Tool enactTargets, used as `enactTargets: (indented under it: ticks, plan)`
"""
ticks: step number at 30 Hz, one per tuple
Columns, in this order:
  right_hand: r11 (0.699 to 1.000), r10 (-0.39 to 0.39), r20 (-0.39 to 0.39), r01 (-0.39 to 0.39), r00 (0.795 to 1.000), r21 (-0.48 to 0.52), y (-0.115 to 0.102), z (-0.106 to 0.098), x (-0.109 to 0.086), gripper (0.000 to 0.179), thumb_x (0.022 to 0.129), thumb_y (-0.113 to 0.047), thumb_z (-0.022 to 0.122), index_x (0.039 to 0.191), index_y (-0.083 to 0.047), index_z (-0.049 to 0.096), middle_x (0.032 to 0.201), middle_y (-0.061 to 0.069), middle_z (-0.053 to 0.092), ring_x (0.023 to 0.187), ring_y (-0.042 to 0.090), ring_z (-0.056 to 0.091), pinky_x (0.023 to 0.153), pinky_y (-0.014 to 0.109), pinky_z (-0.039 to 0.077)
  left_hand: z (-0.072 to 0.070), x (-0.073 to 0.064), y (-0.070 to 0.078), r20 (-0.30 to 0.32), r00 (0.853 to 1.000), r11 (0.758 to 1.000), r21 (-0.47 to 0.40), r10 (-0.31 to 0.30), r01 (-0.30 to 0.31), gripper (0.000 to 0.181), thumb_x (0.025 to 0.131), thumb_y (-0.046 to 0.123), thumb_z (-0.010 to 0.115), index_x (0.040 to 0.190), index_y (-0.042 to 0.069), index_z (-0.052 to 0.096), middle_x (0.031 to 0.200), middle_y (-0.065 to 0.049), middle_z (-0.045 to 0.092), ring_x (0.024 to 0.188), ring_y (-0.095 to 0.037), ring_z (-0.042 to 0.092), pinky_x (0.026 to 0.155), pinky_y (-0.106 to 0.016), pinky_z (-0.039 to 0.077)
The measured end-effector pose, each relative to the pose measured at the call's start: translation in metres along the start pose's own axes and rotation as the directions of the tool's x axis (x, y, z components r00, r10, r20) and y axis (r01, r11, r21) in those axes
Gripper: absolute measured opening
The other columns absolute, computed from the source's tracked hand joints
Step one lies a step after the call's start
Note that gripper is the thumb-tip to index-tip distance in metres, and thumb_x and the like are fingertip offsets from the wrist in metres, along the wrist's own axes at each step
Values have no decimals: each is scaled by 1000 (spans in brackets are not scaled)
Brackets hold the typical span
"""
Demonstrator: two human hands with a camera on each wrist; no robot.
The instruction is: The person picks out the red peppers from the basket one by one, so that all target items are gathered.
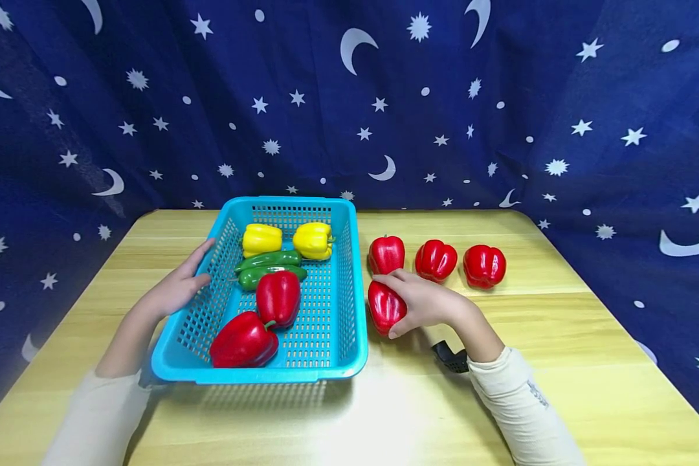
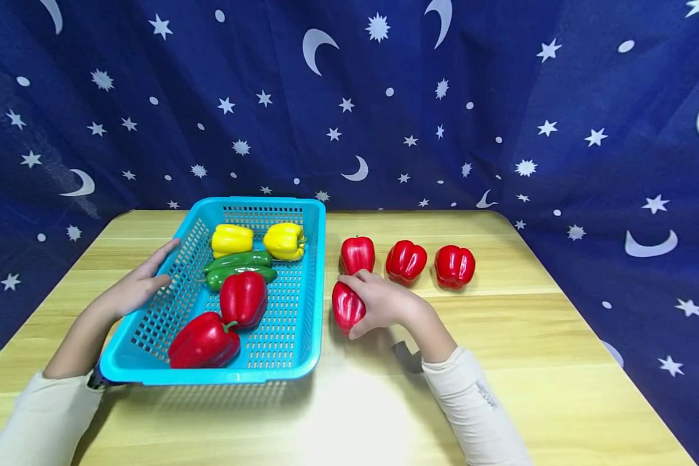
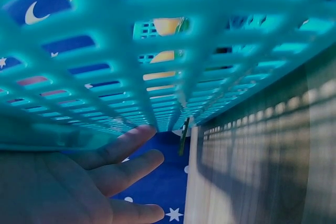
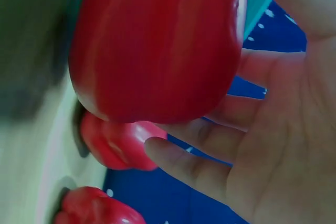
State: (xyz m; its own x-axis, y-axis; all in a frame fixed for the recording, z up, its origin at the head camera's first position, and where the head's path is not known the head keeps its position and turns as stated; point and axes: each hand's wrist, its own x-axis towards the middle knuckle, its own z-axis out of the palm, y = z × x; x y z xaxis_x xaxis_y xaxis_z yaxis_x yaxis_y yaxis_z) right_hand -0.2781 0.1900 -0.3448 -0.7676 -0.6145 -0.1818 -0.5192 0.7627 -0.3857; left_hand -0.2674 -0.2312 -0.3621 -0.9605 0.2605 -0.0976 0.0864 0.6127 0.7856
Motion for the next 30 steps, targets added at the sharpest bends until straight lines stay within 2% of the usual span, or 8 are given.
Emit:
enactTargets:
  ticks: [5,12,16,20,25,30]
  plan:
    - [1000,9,35,-8,999,-9,2,5,4,92,63,-31,82,139,-11,34,129,14,42,116,32,44,86,46,50,0,-1,1,1,1000,1000,-2,-5,5,71,90,3,32,147,15,-10,149,-28,0,127,-56,20,91,-68,34]
    - [996,84,46,-81,995,-48,0,4,3,102,61,-27,84,144,-15,25,137,16,35,120,38,42,90,50,47,0,-1,1,4,1000,1000,-3,-11,11,71,91,3,31,147,15,-10,149,-28,1,126,-57,20,90,-67,34]
    - [994,87,54,-84,995,-69,0,4,2,104,61,-28,84,144,-16,23,138,16,33,122,41,39,91,51,46,0,0,-1,-1,1000,1000,4,-11,11,71,91,3,32,147,15,-10,150,-27,0,127,-55,19,91,-68,33]
    - [996,84,57,-81,995,-46,-2,2,0,102,63,-29,82,145,-18,23,139,15,33,124,41,36,91,52,45,1,-2,-1,-9,1000,1000,9,-9,9,71,91,3,32,147,15,-9,150,-26,0,128,-54,18,93,-68,31]
    - [998,65,38,-64,997,-22,-1,-3,-2,98,65,-31,80,144,-15,25,138,17,34,121,38,39,89,50,47,1,-2,0,-15,1000,1000,1,-7,7,70,90,4,32,147,13,-9,150,-26,1,128,-54,20,92,-68,33]
    - [999,52,-14,-52,999,0,-4,-11,-2,93,70,-33,77,144,-12,25,140,19,31,124,38,37,94,52,43,1,-1,1,-14,1000,1000,-9,-8,8,71,90,4,32,147,13,-9,150,-26,1,127,-52,21,93,-67,34]
